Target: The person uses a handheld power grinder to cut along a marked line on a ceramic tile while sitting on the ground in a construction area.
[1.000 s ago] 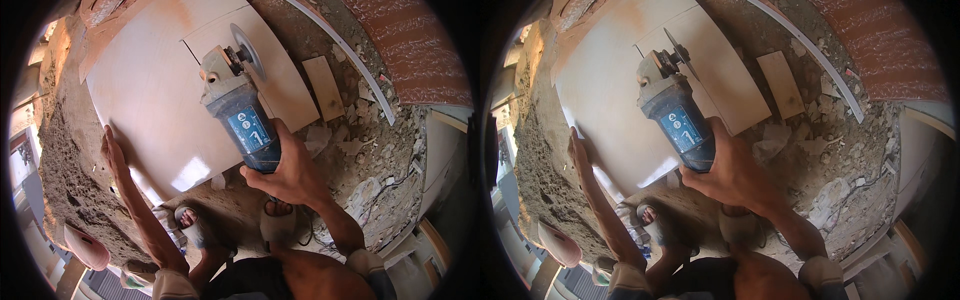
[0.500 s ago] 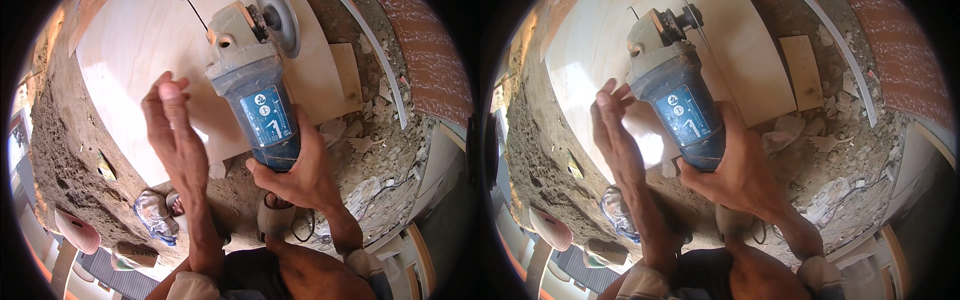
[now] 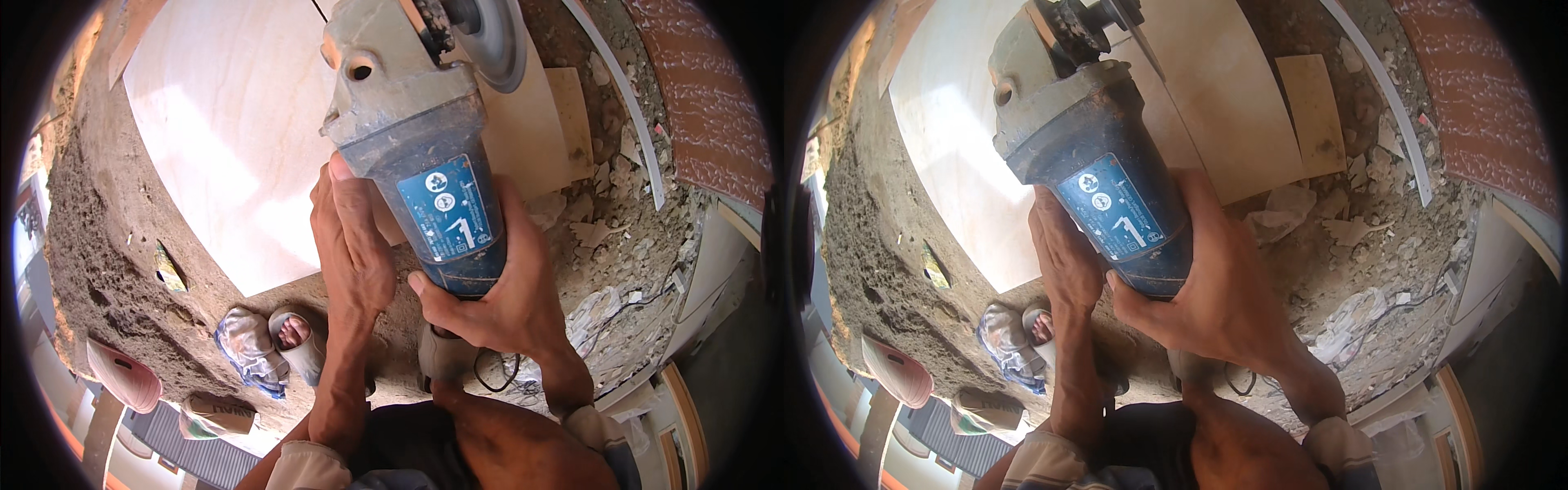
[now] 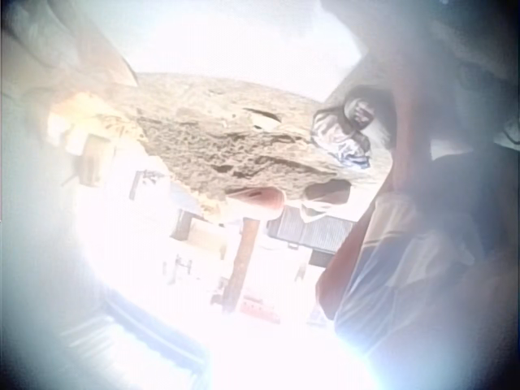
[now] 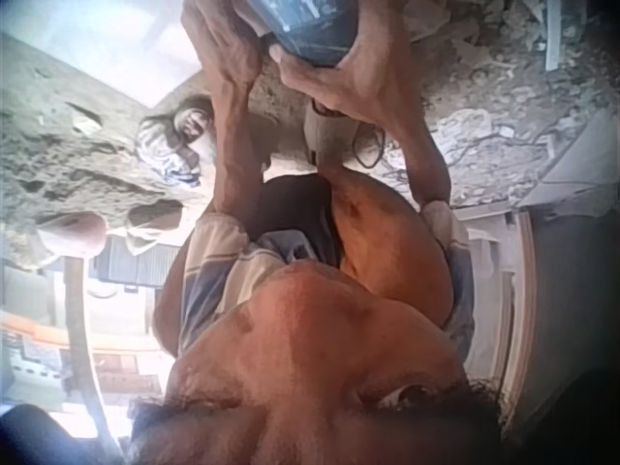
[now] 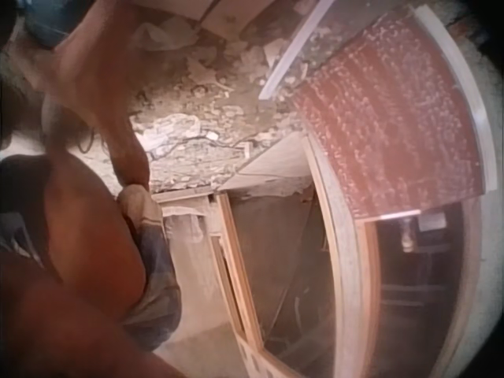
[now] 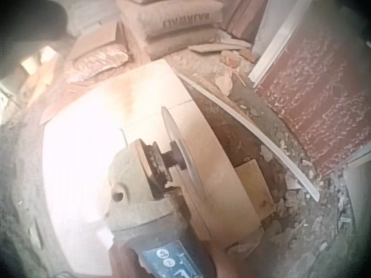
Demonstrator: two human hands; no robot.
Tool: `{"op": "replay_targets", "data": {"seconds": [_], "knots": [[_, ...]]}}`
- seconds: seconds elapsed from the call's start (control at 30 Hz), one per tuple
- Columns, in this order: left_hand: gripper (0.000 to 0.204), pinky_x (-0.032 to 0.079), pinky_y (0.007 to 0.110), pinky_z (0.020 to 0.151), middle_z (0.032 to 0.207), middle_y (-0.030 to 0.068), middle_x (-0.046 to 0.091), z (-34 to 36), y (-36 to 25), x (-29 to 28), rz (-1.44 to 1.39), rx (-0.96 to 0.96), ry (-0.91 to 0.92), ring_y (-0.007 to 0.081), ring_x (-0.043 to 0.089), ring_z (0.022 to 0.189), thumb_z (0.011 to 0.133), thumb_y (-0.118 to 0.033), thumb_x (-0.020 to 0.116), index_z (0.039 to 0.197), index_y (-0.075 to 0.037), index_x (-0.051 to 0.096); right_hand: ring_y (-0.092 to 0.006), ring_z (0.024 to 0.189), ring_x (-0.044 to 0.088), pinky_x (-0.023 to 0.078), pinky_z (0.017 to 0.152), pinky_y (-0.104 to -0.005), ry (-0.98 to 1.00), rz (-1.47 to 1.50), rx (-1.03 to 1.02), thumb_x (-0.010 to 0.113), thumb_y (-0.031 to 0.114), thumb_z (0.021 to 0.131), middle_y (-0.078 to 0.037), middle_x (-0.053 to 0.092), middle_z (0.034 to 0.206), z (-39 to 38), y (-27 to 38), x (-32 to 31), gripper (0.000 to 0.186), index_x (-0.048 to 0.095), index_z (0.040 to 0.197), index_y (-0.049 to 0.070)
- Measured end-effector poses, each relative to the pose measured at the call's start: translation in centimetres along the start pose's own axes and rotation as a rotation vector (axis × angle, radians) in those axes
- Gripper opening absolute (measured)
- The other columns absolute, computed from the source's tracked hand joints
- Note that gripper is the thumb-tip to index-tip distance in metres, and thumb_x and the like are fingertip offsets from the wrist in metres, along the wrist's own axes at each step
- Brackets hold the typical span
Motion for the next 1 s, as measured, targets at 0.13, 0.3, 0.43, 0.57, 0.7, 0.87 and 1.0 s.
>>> {"op": "replay_targets", "data": {"seconds": [0.13, 0.3, 0.43, 0.57, 0.7, 0.87, 1.0], "knots": [[0.072, 0.05, 0.056, 0.113, 0.146, 0.0214, 0.062, 2.1, 2.8, -4.7, 0.281, 0.063, -0.276, 0.0334, 0.056, 0.137, 0.102, -0.053, 0.073, 0.153, -0.005, 0.057, -0.0198, 0.087, 0.069, 0.057, 0.08, -0.0381, 0.011, -0.016, 0.085, 0.091, 0.02, 0.075, -0.012, 0.068, 0.1, -0.1, 0.7, -0.5, 0.066, 0.055, 0.126, 0.001], [0.13, 0.056, 0.063, 0.102, 0.148, 0.0277, 0.053, 0.6, 16.9, -21.2, 0.578, -0.424, -0.592, 0.0392, 0.06, 0.129, 0.081, -0.089, 0.071, 0.16, 0.009, 0.038, -0.0196, 0.083, 0.069, 0.057, 0.077, -0.0375, 0.0, -0.026, 0.043, 0.091, 0.021, 0.075, -0.011, 0.069, 0.097, -0.4, 0.5, -0.1, 0.065, 0.055, 0.125, 0.001], [0.104, 0.058, 0.048, 0.093, 0.108, 0.0188, 0.074, -0.2, 20.1, -22.1, 0.383, -0.682, -0.318, 0.0277, 0.07, 0.104, 0.081, -0.079, 0.081, 0.136, 0.008, 0.063, -0.0198, 0.08, 0.069, 0.057, 0.075, -0.0374, -0.003, -0.026, 0.077, 0.091, 0.022, 0.076, -0.01, 0.069, 0.094, 0.0, 0.3, 0.1, 0.064, 0.055, 0.125, 0.001], [0.073, 0.057, 0.038, 0.083, 0.097, 0.01, 0.076, -1.1, 19.0, -22.4, 0.376, -0.573, -0.542, 0.0188, 0.069, 0.087, 0.09, -0.07, 0.08, 0.116, -0.001, 0.079, -0.0196, 0.08, 0.069, 0.057, 0.075, -0.0377, 0.002, -0.045, 0.036, 0.09, 0.022, 0.077, -0.01, 0.069, 0.094, 0.8, 0.0, 0.1, 0.063, 0.055, 0.125, 0.001], [0.097, 0.06, 0.044, 0.091, 0.107, 0.0184, 0.076, -1.2, 16.1, -22.0, 0.25, -0.559, -0.517, 0.0268, 0.073, 0.097, 0.083, -0.071, 0.086, 0.13, 0.011, 0.066, -0.0192, 0.081, 0.069, 0.057, 0.077, -0.0373, 0.02, -0.04, 0.108, 0.09, 0.021, 0.077, -0.01, 0.069, 0.095, 1.1, -0.5, -0.1, 0.061, 0.057, 0.123, 0.0], [0.104, 0.062, 0.044, 0.092, 0.113, 0.02, 0.077, -1.5, 17.0, -22.3, 0.306, -0.636, -0.538, 0.0284, 0.074, 0.102, 0.08, -0.069, 0.09, 0.136, 0.015, 0.063, -0.0191, 0.084, 0.069, 0.057, 0.079, -0.0373, 0.02, -0.013, 0.15, 0.09, 0.022, 0.077, -0.01, 0.069, 0.095, 1.3, -1.1, -0.2, 0.06, 0.058, 0.122, 0.0], [0.065, 0.06, 0.041, 0.086, 0.099, 0.0085, 0.078, -1.3, 16.0, -22.2, 0.3, -0.542, -0.536, 0.0183, 0.071, 0.088, 0.092, -0.064, 0.081, 0.118, -0.005, 0.08, -0.0187, 0.082, 0.068, 0.057, 0.078, -0.0378, -0.005, -0.016, 0.119, 0.089, 0.024, 0.077, -0.01, 0.068, 0.094, 1.5, -1.3, -0.5, 0.06, 0.058, 0.122, 0.0]]}}
Point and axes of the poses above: each hand's wrist, its own z-axis towards the middle knuckle, its own x-axis out of the palm, y = z × x, the point moved 8 cm from there along z, towards the middle knuckle
